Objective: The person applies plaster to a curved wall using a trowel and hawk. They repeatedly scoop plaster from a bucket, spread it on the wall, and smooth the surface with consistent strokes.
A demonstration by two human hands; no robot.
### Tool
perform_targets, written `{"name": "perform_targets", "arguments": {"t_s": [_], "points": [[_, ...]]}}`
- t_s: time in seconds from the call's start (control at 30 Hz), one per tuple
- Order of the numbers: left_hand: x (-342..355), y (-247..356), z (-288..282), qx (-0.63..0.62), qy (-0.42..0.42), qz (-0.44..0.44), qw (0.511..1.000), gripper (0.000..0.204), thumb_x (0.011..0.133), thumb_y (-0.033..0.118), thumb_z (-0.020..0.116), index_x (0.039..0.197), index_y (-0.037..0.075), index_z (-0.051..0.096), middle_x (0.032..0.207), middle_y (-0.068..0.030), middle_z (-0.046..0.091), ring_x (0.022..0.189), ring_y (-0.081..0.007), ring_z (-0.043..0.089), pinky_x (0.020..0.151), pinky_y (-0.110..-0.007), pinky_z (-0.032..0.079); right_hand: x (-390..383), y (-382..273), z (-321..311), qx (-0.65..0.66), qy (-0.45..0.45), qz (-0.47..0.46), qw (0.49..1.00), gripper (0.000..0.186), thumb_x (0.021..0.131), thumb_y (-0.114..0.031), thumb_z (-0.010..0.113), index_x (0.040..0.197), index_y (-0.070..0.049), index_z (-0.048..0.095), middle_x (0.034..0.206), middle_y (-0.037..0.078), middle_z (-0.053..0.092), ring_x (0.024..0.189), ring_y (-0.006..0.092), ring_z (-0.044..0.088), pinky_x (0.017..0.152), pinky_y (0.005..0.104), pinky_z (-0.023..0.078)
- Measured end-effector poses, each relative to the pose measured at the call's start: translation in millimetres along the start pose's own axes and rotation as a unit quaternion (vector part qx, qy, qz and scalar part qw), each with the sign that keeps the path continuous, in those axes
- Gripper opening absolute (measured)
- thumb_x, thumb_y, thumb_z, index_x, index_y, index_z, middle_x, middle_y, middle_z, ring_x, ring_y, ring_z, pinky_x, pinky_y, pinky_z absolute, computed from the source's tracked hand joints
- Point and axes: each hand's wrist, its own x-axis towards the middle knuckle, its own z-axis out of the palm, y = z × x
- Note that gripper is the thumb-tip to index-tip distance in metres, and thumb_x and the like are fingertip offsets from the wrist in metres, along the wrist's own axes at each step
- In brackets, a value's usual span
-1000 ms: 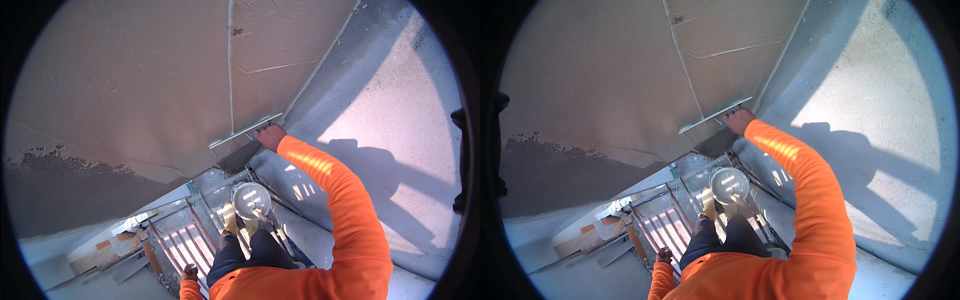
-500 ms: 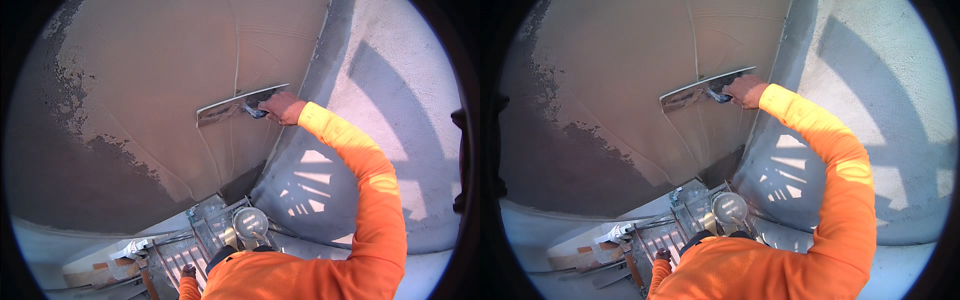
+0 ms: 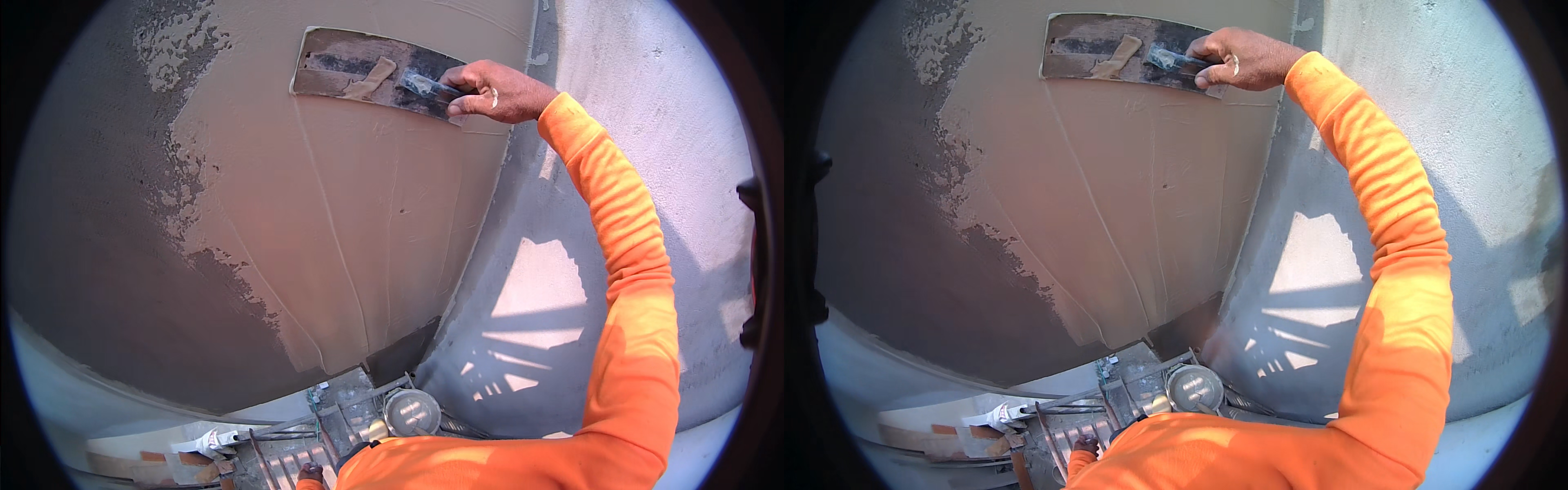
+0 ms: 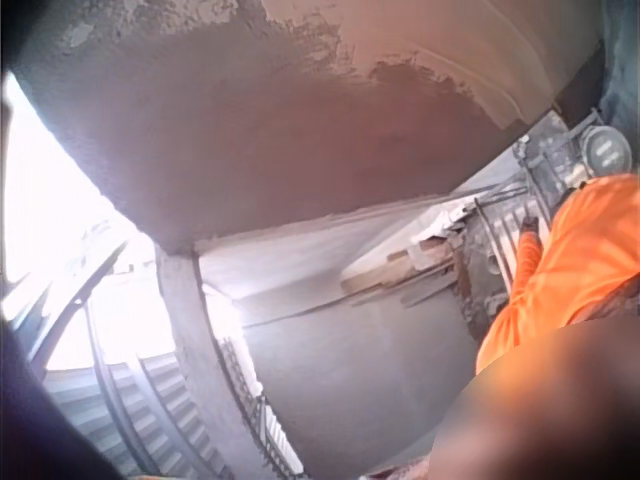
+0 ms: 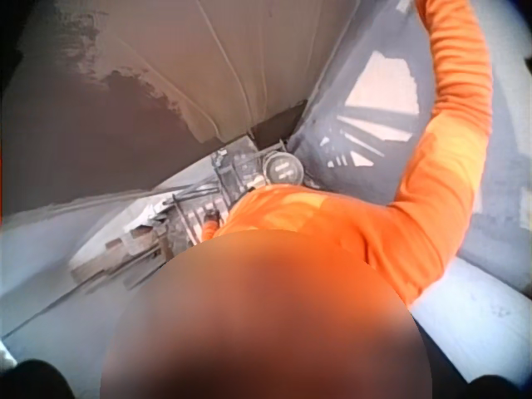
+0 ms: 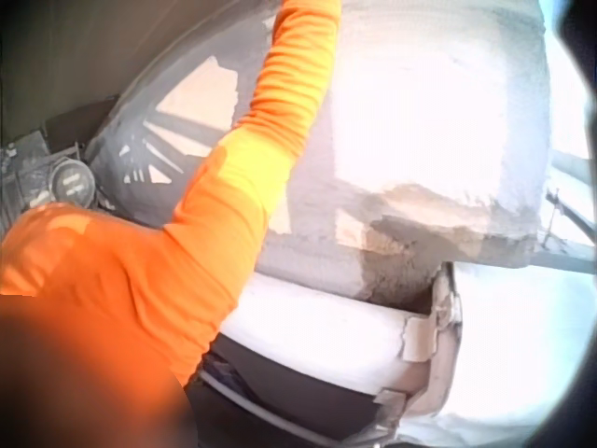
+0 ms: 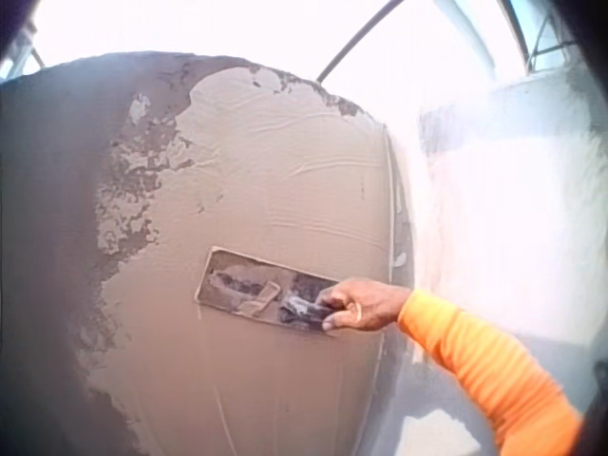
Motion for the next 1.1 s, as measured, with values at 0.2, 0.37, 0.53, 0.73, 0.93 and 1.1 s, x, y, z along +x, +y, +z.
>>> {"name": "perform_targets", "arguments": {"t_s": [0.2, 0.37, 0.53, 0.73, 0.93, 1.1], "points": [[6, 22, 4, 0.022, 0.012, 0.000, 1.000, 0.025, 0.088, 0.027, 0.079, 0.101, 0.010, 0.067, 0.079, -0.0117, 0.071, 0.072, -0.0231, 0.067, 0.068, -0.039, 0.055, 36, 14, -84, 0.130, 0.057, 0.032, 0.989, 0.045, 0.094, -0.050, 0.073, 0.119, -0.013, 0.069, 0.099, -0.001, 0.071, 0.088, 0.0101, 0.060, 0.075, 0.0291, 0.051], [11, 40, 5, 0.038, 0.020, -0.003, 0.999, 0.024, 0.089, 0.026, 0.079, 0.102, 0.010, 0.067, 0.078, -0.0116, 0.071, 0.070, -0.0235, 0.067, 0.066, -0.040, 0.054, 42, 37, -129, 0.216, 0.139, 0.053, 0.965, 0.044, 0.097, -0.049, 0.071, 0.122, -0.013, 0.066, 0.104, -0.003, 0.072, 0.098, 0.0059, 0.065, 0.078, 0.0236, 0.052], [14, 48, 2, 0.048, 0.029, -0.005, 0.998, 0.024, 0.090, 0.025, 0.078, 0.104, 0.011, 0.066, 0.078, -0.0116, 0.071, 0.067, -0.0239, 0.066, 0.063, -0.041, 0.054, 18, 58, -147, 0.239, 0.302, 0.117, 0.915, 0.034, 0.102, -0.039, 0.068, 0.123, -0.012, 0.064, 0.104, -0.003, 0.072, 0.093, 0.0044, 0.066, 0.072, 0.0215, 0.052], [-1, 7, -5, 0.057, 0.050, -0.005, 0.997, 0.023, 0.092, 0.024, 0.078, 0.105, 0.011, 0.065, 0.077, -0.0115, 0.070, 0.064, -0.0244, 0.066, 0.061, -0.042, 0.053, -23, 16, -87, 0.376, 0.458, 0.116, 0.797, 0.022, 0.103, -0.029, 0.062, 0.112, -0.009, 0.057, 0.095, 0.003, 0.068, 0.081, 0.0092, 0.070, 0.051, 0.0184, 0.047], [-30, -25, -19, 0.060, 0.108, -0.063, 0.990, 0.031, 0.081, 0.029, 0.087, 0.100, 0.012, 0.070, 0.092, -0.0192, 0.076, 0.086, -0.0294, 0.071, 0.086, -0.041, 0.057, -20, -86, 63, 0.404, 0.324, 0.094, 0.850, 0.046, 0.104, -0.052, 0.061, 0.110, -0.006, 0.057, 0.075, -0.001, 0.060, 0.063, 0.0080, 0.062, 0.052, 0.0219, 0.050], [-16, -5, -5, 0.017, 0.106, 0.033, 0.994, 0.034, 0.088, 0.022, 0.079, 0.113, 0.003, 0.067, 0.111, -0.0160, 0.075, 0.101, -0.0270, 0.071, 0.091, -0.038, 0.054, 0, -145, 159, 0.323, 0.217, 0.053, 0.920, 0.052, 0.101, -0.053, 0.065, 0.100, -0.002, 0.056, 0.061, 0.006, 0.062, 0.054, 0.0125, 0.066, 0.052, 0.0294, 0.052]]}}
